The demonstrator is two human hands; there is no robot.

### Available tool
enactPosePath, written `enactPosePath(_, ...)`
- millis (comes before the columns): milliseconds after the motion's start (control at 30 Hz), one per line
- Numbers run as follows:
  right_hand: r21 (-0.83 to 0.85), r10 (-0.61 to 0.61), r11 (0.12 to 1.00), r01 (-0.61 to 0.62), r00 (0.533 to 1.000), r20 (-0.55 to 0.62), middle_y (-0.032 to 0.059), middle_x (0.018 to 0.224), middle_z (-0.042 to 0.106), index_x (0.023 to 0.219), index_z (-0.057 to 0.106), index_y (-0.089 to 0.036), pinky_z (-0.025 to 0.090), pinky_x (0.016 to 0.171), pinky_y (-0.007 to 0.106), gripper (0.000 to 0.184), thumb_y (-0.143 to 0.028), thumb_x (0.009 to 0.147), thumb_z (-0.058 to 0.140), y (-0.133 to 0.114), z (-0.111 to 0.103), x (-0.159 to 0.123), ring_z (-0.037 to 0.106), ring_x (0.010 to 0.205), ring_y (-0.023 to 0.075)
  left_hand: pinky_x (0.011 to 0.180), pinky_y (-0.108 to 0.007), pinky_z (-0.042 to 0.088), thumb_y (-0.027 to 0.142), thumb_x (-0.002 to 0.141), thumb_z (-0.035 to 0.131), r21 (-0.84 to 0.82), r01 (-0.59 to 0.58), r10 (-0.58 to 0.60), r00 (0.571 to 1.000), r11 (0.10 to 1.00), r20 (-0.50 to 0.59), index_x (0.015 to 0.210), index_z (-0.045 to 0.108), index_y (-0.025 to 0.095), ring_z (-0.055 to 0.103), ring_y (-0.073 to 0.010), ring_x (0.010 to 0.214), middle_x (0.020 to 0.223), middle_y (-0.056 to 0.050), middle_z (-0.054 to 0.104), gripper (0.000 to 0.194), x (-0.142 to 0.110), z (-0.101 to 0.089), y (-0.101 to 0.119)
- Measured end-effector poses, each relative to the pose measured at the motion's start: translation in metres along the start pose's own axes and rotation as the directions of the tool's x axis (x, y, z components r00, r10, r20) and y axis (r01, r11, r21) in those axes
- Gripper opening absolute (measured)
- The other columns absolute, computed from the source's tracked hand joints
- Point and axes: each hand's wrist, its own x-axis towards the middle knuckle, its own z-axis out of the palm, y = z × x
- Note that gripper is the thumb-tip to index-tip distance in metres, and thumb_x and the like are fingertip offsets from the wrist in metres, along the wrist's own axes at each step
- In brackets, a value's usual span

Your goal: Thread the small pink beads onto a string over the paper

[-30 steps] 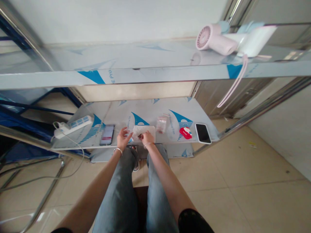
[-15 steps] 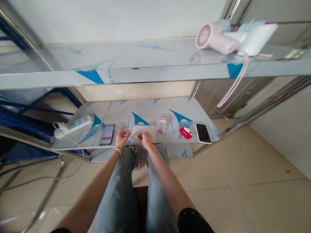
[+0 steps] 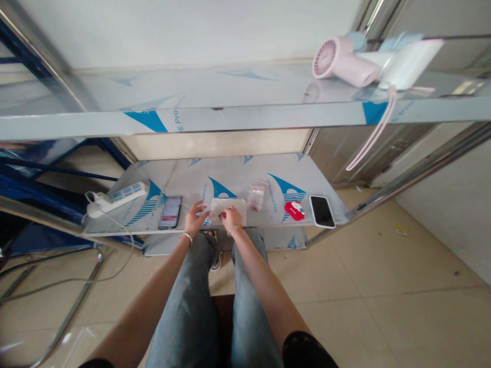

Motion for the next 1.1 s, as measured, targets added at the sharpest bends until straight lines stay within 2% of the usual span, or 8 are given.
enactPosePath(67,0.073,-0.021,0.997,0.03,0.993,-0.118,0.0088,0.101,0.065,0.088,0.073,-0.017,0.048,0.075,0.024,0.016,-0.024,0.088,0.059,-0.001,-0.004,0.0,0.062,0.085,0.0164,0.081,-0.032,0.054,0.029,0.076,0.073,0.078,-0.017,0.016,1.0,0.997,0.021,0.127,0.058,0.023,0.069,-0.0207,0.095,0.102,-0.006,0.074,0.054,-0.001,0.0,0.002)
enactPosePath(200,0.188,-0.1,0.967,0.171,0.936,-0.338,0.008,0.098,0.065,0.092,0.072,-0.017,0.048,0.08,0.025,0.018,-0.025,0.091,0.056,-0.003,-0.01,-0.002,0.061,0.09,0.0164,0.087,-0.036,0.051,0.025,0.078,0.072,0.212,-0.037,0.024,0.998,0.977,0.064,0.128,0.058,0.024,0.068,-0.0231,0.1,0.105,-0.006,0.073,0.053,-0.004,0.0,0.012)
enactPosePath(367,0.226,-0.156,0.938,0.264,0.901,-0.405,0.0073,0.097,0.065,0.093,0.071,-0.018,0.048,0.082,0.025,0.02,-0.029,0.093,0.054,-0.005,-0.011,-0.004,0.061,0.09,0.0155,0.089,-0.036,0.05,0.02,0.078,0.071,0.325,-0.09,0.053,0.991,0.941,0.122,0.129,0.057,0.025,0.066,-0.025,0.105,0.109,-0.005,0.073,0.053,-0.009,0.002,0.024)
enactPosePath(533,0.218,-0.187,0.936,0.277,0.914,-0.359,0.0078,0.097,0.065,0.091,0.072,-0.017,0.048,0.08,0.025,0.02,-0.03,0.091,0.057,-0.007,-0.007,-0.005,0.062,0.091,0.0164,0.088,-0.034,0.051,0.018,0.079,0.07,0.378,-0.141,0.081,0.982,0.915,0.169,0.129,0.058,0.026,0.066,-0.0243,0.105,0.108,-0.005,0.072,0.052,-0.013,0.004,0.032)
enactPosePath(700,0.236,-0.188,0.932,0.275,0.923,-0.336,0.0087,0.1,0.065,0.092,0.072,-0.017,0.049,0.081,0.024,0.024,-0.032,0.093,0.054,-0.003,-0.007,-0.001,0.063,0.092,0.016,0.088,-0.034,0.051,0.019,0.08,0.07,0.374,-0.145,0.092,0.983,0.916,0.158,0.129,0.058,0.025,0.066,-0.0239,0.104,0.106,-0.006,0.073,0.051,-0.012,0.004,0.029)
enactPosePath(867,0.207,-0.01,0.975,0.078,0.951,-0.309,0.0112,0.106,0.065,0.104,0.07,-0.013,0.049,0.086,0.028,0.024,-0.022,0.091,0.052,0.009,-0.008,0.005,0.061,0.095,0.0186,0.089,-0.032,0.05,0.023,0.081,0.069,0.33,-0.102,0.067,0.991,0.938,0.115,0.13,0.056,0.024,0.066,-0.0215,0.102,0.109,-0.005,0.072,0.05,-0.009,0.005,0.022)
enactPosePath(1000,0.092,0.132,0.989,-0.118,0.978,-0.16,0.015,0.12,0.059,0.118,0.066,-0.012,0.046,0.094,0.031,0.037,-0.015,0.081,0.063,0.018,-0.007,0.006,0.059,0.108,0.0218,0.087,-0.031,0.05,0.023,0.081,0.069,0.282,-0.065,0.047,0.996,0.957,0.072,0.13,0.055,0.022,0.067,-0.0206,0.101,0.109,-0.005,0.072,0.051,-0.008,0.005,0.019)
enactPosePath(1100,0.028,0.159,0.987,-0.158,0.986,-0.05,0.0133,0.119,0.06,0.112,0.069,-0.014,0.046,0.094,0.029,0.033,-0.015,0.08,0.065,0.021,-0.012,0.004,0.061,0.104,0.0196,0.088,-0.032,0.05,0.022,0.08,0.07,0.263,-0.05,0.036,0.998,0.964,0.057,0.13,0.055,0.023,0.067,-0.0208,0.101,0.109,-0.005,0.073,0.052,-0.008,0.004,0.019)
